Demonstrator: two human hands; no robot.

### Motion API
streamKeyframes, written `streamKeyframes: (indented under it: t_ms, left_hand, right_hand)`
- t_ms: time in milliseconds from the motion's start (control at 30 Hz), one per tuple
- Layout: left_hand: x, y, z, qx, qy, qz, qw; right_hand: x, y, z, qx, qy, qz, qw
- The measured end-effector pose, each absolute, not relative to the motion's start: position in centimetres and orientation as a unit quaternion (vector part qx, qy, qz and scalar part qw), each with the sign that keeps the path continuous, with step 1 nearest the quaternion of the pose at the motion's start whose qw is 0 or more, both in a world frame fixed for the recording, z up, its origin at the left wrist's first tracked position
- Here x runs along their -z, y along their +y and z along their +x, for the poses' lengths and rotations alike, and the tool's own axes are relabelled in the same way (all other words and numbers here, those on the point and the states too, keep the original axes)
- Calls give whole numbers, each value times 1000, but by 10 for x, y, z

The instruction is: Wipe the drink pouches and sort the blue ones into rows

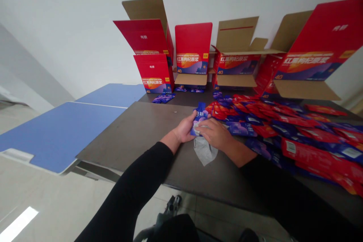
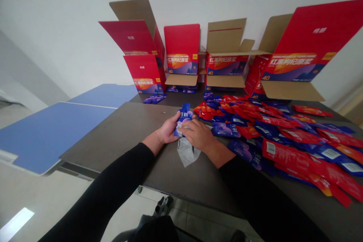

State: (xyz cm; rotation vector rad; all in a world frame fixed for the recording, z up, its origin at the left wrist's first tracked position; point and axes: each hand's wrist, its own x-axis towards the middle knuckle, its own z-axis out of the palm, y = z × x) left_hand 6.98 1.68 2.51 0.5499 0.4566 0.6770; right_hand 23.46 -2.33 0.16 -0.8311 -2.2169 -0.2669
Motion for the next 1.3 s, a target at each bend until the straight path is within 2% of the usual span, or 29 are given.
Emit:
streamKeyframes:
  t_ms: [433,633,733,833,1033,1200,1300]
  left_hand:
    - [-26,7,69,-263,307,352,844]
    - [-32,11,65,-261,257,317,875]
    - [-35,15,62,-301,235,269,885]
    - [-36,16,60,-327,237,233,885]
    - [-34,14,63,-296,252,208,897]
    - [-31,12,65,-294,264,218,892]
    - [-29,9,69,-281,292,244,881]
  right_hand:
    - [-1,-7,246,70,-717,-465,514]
    - [-6,-5,251,68,-658,-502,557]
    - [-7,-11,247,91,-688,-470,546]
    - [-8,-23,239,93,-768,-398,494]
    - [-11,-39,221,74,-869,-295,390]
    - [-10,-39,214,71,-870,-302,382]
    - [-8,-35,214,64,-844,-339,411]
